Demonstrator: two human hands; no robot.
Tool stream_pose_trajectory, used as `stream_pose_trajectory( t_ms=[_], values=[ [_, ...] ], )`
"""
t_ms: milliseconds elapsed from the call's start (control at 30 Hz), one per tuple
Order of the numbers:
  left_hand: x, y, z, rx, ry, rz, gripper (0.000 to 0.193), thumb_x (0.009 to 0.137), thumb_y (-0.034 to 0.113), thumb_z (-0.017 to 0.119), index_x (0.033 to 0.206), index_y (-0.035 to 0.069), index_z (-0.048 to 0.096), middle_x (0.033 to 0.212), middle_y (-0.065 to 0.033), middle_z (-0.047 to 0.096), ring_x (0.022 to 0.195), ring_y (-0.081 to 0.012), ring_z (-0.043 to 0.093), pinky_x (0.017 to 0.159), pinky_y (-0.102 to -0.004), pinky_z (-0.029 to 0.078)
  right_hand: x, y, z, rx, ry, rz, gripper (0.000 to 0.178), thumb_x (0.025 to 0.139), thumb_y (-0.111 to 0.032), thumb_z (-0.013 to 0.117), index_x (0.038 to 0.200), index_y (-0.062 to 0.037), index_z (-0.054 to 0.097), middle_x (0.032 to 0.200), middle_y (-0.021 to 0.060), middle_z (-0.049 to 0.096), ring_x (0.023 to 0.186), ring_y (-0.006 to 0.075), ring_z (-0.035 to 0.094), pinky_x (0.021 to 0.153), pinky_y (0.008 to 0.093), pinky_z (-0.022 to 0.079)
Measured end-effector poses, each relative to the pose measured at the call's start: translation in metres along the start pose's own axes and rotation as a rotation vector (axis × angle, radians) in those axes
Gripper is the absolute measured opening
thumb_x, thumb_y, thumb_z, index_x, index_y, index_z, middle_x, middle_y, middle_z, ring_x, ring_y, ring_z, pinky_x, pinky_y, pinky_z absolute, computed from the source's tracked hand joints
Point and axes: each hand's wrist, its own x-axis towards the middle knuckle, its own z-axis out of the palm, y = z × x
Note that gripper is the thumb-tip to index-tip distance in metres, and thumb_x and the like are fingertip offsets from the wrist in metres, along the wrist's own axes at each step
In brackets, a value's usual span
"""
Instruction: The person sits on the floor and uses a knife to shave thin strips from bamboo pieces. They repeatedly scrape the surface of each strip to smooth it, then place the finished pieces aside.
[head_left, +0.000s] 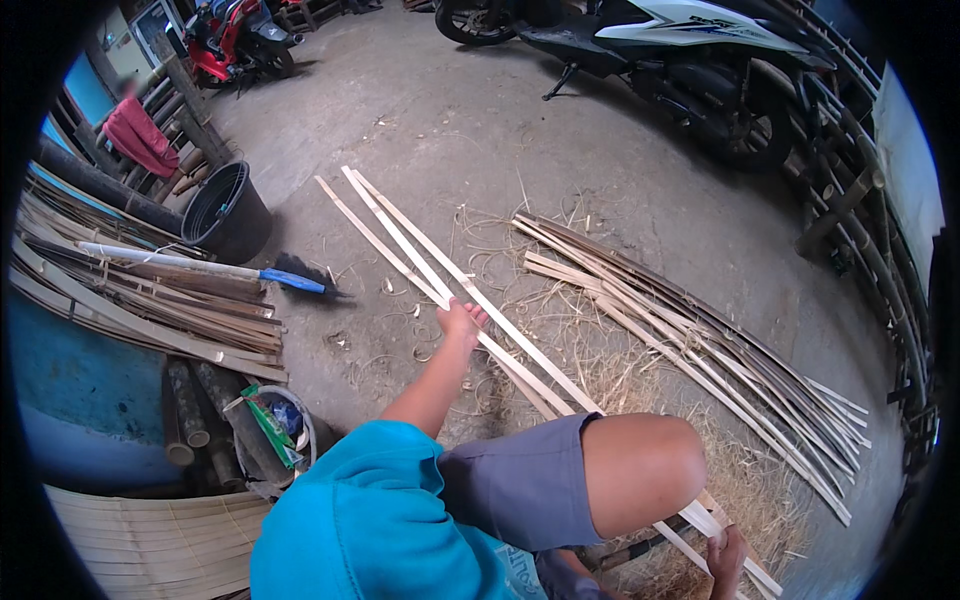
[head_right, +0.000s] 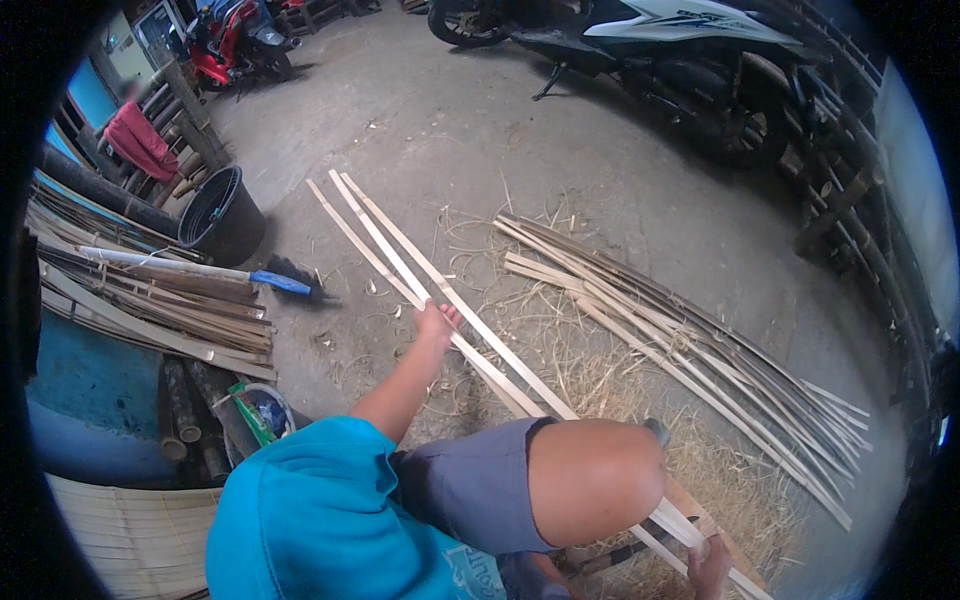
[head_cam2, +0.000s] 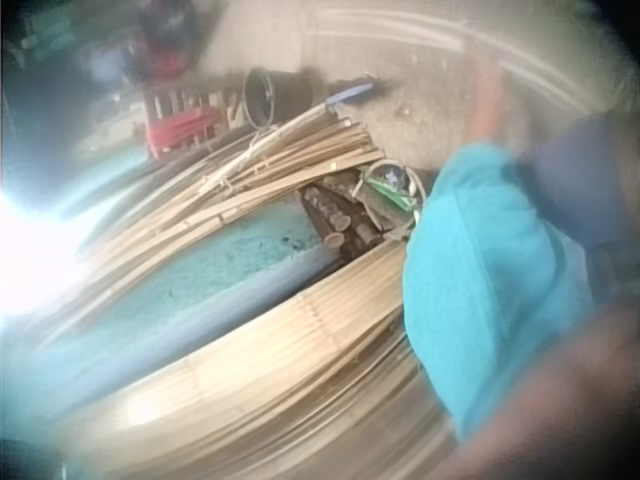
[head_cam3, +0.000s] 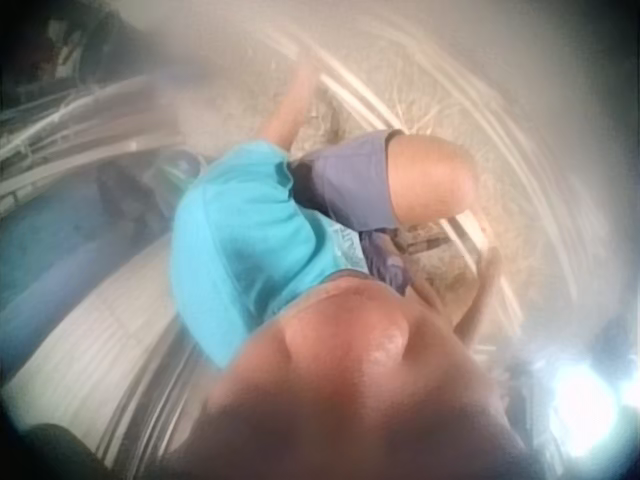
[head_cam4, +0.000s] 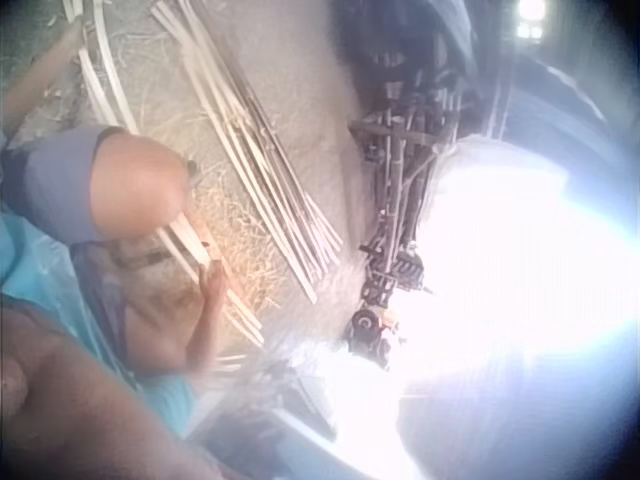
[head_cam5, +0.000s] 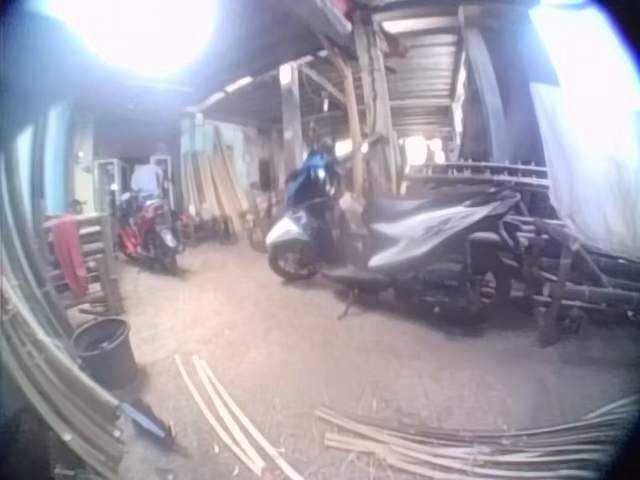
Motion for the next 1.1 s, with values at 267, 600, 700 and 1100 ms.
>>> stream_pose_trajectory(
  t_ms=[267,600,700,1100],
  values=[
    [0.002,0.008,0.007,-0.093,-0.163,-0.134,0.025,0.104,0.038,0.045,0.096,0.014,0.044,0.075,0.0006,0.045,0.060,-0.0131,0.045,0.049,-0.0297,0.042,-0.003,0.013,0.001,-0.022,-0.032,0.066,0.053,0.090,-0.054,0.060,0.082,-0.0012,0.056,0.068,0.0200,0.054,0.067,0.0405,0.058,0.061,0.0474,0.043],
    [0.041,-0.002,-0.017,-0.090,-0.265,-0.141,0.078,0.088,0.082,0.035,0.127,0.015,0.042,0.107,-0.0096,0.048,0.094,-0.0275,0.050,0.085,-0.0504,0.043,0.001,-0.004,0.005,0.074,-0.015,0.106,0.071,0.077,-0.068,0.068,0.071,0.0003,0.050,0.065,0.0173,0.048,0.061,0.0369,0.051,0.057,0.0445,0.038],
    [0.051,-0.005,-0.022,-0.140,-0.292,-0.084,0.070,0.086,0.081,0.039,0.097,0.013,0.050,0.066,-0.0023,0.052,0.060,-0.0209,0.056,0.056,-0.0389,0.049,0.001,-0.004,0.005,-0.032,-0.023,0.060,0.070,0.077,-0.066,0.068,0.068,-0.0004,0.047,0.063,0.0165,0.046,0.060,0.0366,0.050,0.056,0.0441,0.037],
    [0.003,0.018,-0.016,-0.023,-0.244,0.069,0.114,0.074,0.097,0.016,0.117,0.001,0.056,0.082,-0.0046,0.056,0.071,-0.0185,0.054,0.063,-0.0350,0.050,-0.023,0.020,0.024,-0.231,-0.204,0.009,0.064,0.082,-0.065,0.063,0.066,-0.0045,0.052,0.065,0.0169,0.055,0.067,0.0398,0.059,0.063,0.0499,0.045]
  ],
)
